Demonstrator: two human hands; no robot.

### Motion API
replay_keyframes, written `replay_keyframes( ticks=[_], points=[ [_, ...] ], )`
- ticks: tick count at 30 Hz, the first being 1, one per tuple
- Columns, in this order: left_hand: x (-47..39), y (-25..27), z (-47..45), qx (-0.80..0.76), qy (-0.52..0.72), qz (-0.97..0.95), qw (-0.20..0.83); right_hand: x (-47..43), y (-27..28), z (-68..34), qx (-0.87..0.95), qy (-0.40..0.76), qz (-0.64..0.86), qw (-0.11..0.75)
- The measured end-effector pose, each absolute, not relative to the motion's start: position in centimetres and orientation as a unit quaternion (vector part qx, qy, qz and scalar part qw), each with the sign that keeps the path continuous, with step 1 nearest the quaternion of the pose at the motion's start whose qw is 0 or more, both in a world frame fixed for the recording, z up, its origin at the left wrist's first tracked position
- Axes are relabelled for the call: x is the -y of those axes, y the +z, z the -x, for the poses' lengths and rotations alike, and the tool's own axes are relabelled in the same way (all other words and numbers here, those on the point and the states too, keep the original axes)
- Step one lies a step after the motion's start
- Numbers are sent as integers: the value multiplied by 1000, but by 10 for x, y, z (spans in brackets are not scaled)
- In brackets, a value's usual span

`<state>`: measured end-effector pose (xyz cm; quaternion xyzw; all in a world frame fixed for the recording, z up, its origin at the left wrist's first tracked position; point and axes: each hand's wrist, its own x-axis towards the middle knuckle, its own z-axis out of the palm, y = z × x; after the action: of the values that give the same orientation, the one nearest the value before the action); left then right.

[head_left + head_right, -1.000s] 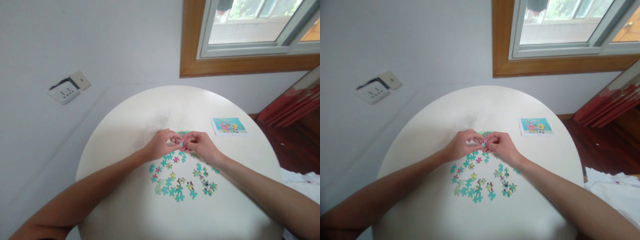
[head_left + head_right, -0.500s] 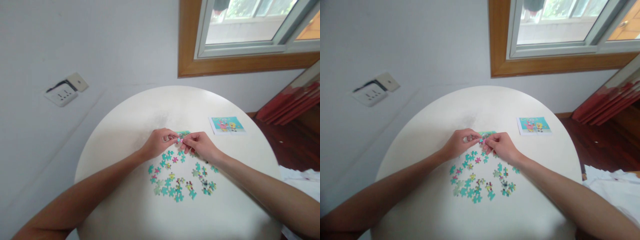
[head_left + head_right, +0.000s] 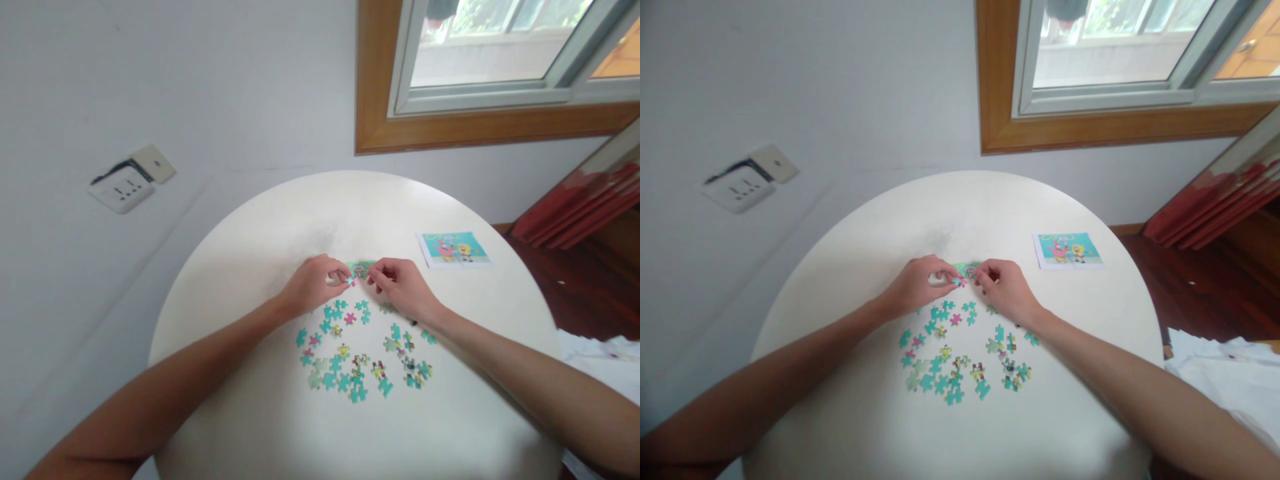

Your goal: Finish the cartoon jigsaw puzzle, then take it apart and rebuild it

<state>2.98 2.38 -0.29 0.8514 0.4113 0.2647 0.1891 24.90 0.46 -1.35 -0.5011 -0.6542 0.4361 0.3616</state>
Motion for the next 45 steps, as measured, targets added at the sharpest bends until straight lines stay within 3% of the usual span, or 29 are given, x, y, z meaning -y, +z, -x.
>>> replay_keyframes(
  ticks=[5, 15, 32, 45],
  points=[
    [-31, -2, -24, -425, 230, -844, 230, -10, -18, -254, 704, 350, 502, 360],
    [-40, -5, -17, -440, 199, -829, 280, -10, -16, -254, 718, 328, 505, 349],
    [-37, -12, -23, -420, 230, -855, 199, -10, -19, -253, 725, 329, 499, 342],
    [-33, -12, -23, -380, 200, -885, 180, -3, -21, -249, 861, 178, 391, 272]
  ],
)
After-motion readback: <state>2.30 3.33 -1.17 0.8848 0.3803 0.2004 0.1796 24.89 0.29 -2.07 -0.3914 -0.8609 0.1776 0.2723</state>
